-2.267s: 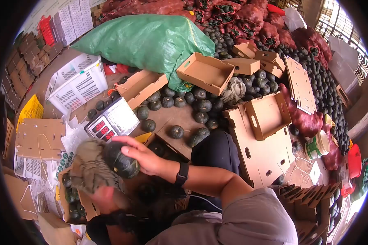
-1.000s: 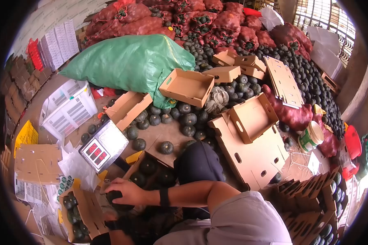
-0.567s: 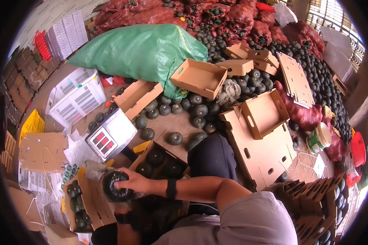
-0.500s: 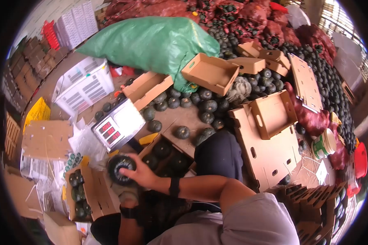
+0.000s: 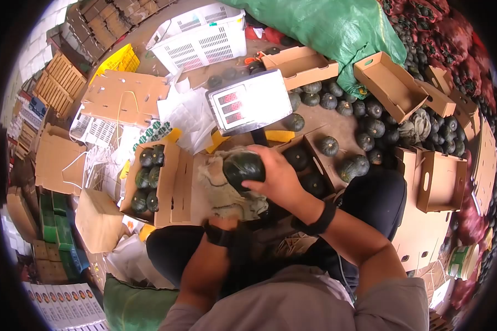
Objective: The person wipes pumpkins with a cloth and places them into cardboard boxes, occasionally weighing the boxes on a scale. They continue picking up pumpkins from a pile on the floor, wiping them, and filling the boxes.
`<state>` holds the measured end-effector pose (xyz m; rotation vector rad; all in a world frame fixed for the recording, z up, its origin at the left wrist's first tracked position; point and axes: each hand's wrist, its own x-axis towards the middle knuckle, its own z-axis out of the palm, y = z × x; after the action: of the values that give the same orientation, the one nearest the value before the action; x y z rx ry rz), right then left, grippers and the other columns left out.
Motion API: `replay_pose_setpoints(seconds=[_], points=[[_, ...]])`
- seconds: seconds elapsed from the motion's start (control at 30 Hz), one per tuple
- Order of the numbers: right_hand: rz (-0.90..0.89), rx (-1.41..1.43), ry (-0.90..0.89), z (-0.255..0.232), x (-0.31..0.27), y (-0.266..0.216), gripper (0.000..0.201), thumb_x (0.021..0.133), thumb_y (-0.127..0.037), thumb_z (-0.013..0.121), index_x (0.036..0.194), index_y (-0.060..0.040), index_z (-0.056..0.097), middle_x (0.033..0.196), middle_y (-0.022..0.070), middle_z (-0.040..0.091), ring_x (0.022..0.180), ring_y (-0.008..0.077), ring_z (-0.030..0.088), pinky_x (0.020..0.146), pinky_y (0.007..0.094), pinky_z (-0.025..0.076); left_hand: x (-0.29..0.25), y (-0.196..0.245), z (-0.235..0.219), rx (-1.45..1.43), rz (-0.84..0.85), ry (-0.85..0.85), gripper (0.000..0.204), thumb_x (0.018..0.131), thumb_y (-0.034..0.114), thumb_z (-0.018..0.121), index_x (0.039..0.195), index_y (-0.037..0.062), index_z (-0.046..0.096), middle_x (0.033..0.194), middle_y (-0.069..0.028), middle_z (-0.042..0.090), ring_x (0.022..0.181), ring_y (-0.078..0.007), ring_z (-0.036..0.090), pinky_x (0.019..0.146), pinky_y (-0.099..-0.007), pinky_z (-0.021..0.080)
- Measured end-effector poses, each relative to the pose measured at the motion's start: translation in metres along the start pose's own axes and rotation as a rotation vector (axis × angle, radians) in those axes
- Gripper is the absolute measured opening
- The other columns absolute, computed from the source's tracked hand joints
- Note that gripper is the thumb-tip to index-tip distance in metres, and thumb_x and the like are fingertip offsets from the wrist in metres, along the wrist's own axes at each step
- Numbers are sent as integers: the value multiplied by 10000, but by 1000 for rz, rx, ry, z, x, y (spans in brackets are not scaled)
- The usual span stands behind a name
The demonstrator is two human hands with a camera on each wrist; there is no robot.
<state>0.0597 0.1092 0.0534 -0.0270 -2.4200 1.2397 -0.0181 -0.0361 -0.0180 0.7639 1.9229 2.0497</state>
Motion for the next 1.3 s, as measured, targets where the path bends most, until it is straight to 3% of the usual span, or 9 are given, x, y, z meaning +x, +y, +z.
replay_pose_setpoints(seconds=[0.13, 0.27, 0.43, 0.5, 0.63, 0.8, 0.93, 1.07, 1.3], points=[[8, 176, -92, -1, -7, -5, 654, 706, -217, 831, 1258, -100, 502, 1159, 146, 550, 1049, 304, 574, 909, 368, 478, 8, 16, -23, -1184, -469, -188, 365, 989, 261, 481, 1275, 34, 493, 1238, -129, 578, 1090, -240, 596, 914, -376, 523], [963, 1226, -43, 23, -10, -3, 653, 750, -350, 801, 1256, -89, 481, 1173, 135, 548, 1047, 313, 580, 904, 368, 480, 0, -62, 9, -880, -368, 139, 354, 934, 253, 582, 1233, 68, 537, 1148, -84, 619, 1027, -212, 618, 921, -324, 500], [71, 21, -181, -15, 8, -1, 745, 706, -231, 844, 1314, -78, 443, 1179, 131, 545, 1063, 298, 575, 934, 351, 464, 15, 42, -6, 508, 205, -33, 270, 928, 258, 574, 1112, 61, 598, 1056, -86, 654, 963, -223, 644, 859, -342, 540], [-31, 108, -205, -15, 1, -10, 770, 707, -204, 845, 1341, -79, 426, 1187, 117, 541, 1057, 267, 580, 927, 342, 470, 15, 20, -12, -99, -88, -110, 264, 948, 244, 533, 1125, 55, 585, 1074, -90, 642, 960, -229, 644, 833, -351, 554], [815, 1148, -4, 23, -5, -9, 782, 710, -187, 849, 1360, -128, 419, 1228, 43, 515, 1086, 163, 555, 936, 312, 473, 5, -23, 14, -995, -187, 221, 282, 981, 231, 467, 1171, 43, 559, 1117, -91, 620, 977, -230, 636, 819, -364, 564], [48, 0, -272, -14, 9, -11, 689, 742, -122, 811, 1324, -91, 443, 1186, 62, 558, 1081, 161, 558, 945, 326, 466, 3, 19, -7, -141, -34, -39, 321, 982, 268, 469, 1215, 59, 539, 1137, -87, 616, 1004, -215, 627, 883, -341, 532], [496, 1149, -184, 17, 1, 4, 670, 770, -131, 790, 1326, -33, 429, 1219, 104, 549, 1172, 212, 507, 995, 348, 422, 5, 17, 12, -965, -200, 344, 447, 992, 423, 422, 1120, 30, 592, 1055, -103, 658, 935, -241, 653, 848, -358, 550], [153, 418, 23, 43, -15, 26, 718, 792, -108, 767, 1388, -46, 372, 1342, 105, 448, 1236, 204, 451, 1039, 335, 380, -2, -18, -3, -1122, -270, 97, 486, 1003, 446, 357, 1234, 50, 517, 1199, -89, 599, 1084, -231, 594, 946, -372, 494], [457, 1393, -416, 59, -3, 31, 790, 843, -179, 717, 1477, -118, 250, 1364, 103, 434, 1251, 190, 446, 1049, 340, 383, -18, 24, -56, -441, -415, 59, 463, 974, 423, 419, 1253, 69, 527, 1306, -94, 531, 1207, -240, 502, 1004, -389, 437]])
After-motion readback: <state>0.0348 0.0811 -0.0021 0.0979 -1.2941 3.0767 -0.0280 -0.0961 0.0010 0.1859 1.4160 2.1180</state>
